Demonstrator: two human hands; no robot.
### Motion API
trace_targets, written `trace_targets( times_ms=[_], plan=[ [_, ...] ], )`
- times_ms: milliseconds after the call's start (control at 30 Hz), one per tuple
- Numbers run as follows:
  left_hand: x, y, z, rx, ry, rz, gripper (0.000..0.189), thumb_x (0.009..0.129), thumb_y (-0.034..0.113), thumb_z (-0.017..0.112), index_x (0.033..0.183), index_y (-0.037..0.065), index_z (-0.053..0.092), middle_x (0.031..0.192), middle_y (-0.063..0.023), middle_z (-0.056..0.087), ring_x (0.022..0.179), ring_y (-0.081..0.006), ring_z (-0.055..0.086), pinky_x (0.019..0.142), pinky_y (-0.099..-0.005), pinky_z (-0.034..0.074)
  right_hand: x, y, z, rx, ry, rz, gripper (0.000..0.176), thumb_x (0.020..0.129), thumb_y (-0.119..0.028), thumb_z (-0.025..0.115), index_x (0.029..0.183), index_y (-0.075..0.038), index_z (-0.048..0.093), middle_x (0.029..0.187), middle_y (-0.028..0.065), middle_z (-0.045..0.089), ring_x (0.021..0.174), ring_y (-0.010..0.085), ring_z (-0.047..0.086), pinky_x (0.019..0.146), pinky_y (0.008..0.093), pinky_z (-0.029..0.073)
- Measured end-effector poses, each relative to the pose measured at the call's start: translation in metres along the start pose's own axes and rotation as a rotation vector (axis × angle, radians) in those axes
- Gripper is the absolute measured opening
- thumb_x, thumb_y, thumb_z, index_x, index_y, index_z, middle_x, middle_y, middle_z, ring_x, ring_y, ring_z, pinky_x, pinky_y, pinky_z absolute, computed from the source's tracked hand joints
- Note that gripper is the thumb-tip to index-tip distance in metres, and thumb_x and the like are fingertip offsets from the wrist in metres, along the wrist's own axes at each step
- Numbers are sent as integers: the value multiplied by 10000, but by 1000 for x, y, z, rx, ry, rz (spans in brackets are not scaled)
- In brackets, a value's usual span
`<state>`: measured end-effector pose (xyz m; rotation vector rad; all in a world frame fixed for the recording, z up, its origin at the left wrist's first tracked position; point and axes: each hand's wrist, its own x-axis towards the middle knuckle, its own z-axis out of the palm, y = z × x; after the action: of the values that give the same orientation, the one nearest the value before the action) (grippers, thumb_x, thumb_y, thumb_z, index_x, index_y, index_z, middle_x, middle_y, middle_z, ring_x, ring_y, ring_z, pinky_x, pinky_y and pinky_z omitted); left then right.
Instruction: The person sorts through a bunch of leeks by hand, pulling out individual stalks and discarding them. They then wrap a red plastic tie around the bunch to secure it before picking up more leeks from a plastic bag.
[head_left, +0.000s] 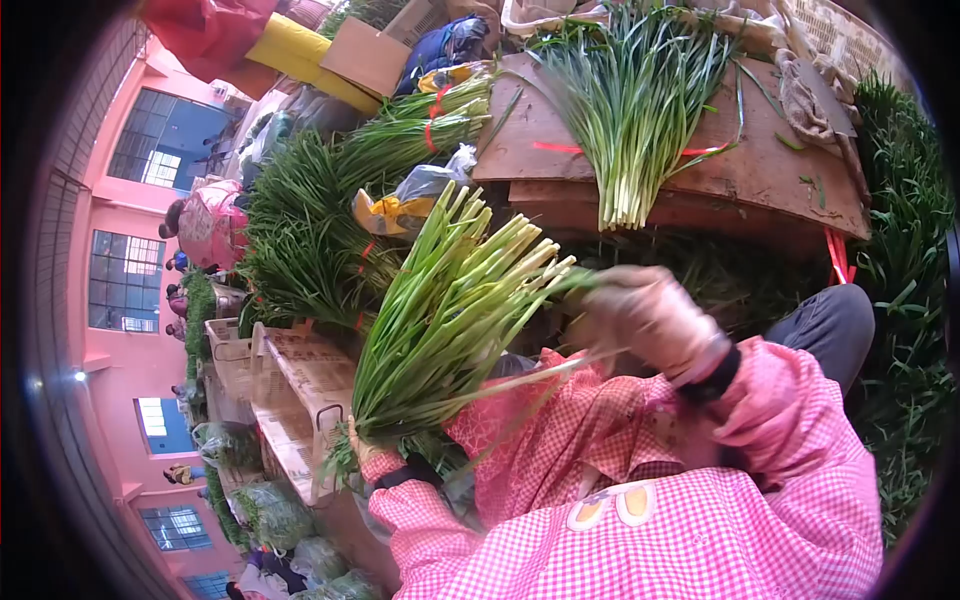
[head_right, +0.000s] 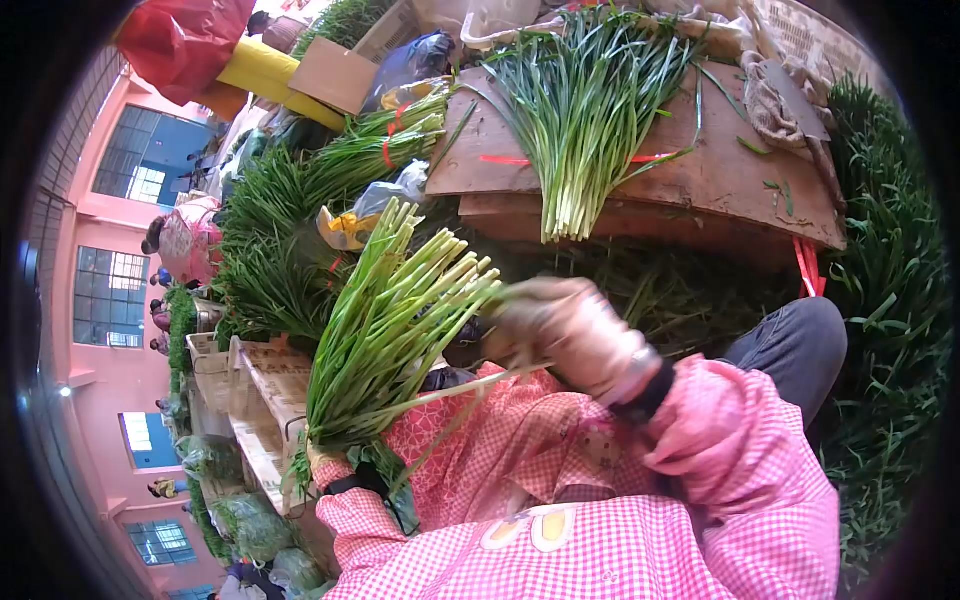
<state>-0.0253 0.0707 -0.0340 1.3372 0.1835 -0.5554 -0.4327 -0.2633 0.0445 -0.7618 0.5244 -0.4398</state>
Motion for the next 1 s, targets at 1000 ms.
trace_targets(
  times_ms=[1000],
  plan=[
    [-64,-2,90,-173,241,-7,492,890,421,386,1184,60,544,1212,-136,543,1096,-327,486,979,-469,351,16,48,27,-1910,-327,-862,387,735,-185,551,1115,-112,545,1151,70,536,933,203,569,753,343,487]
  ],
)
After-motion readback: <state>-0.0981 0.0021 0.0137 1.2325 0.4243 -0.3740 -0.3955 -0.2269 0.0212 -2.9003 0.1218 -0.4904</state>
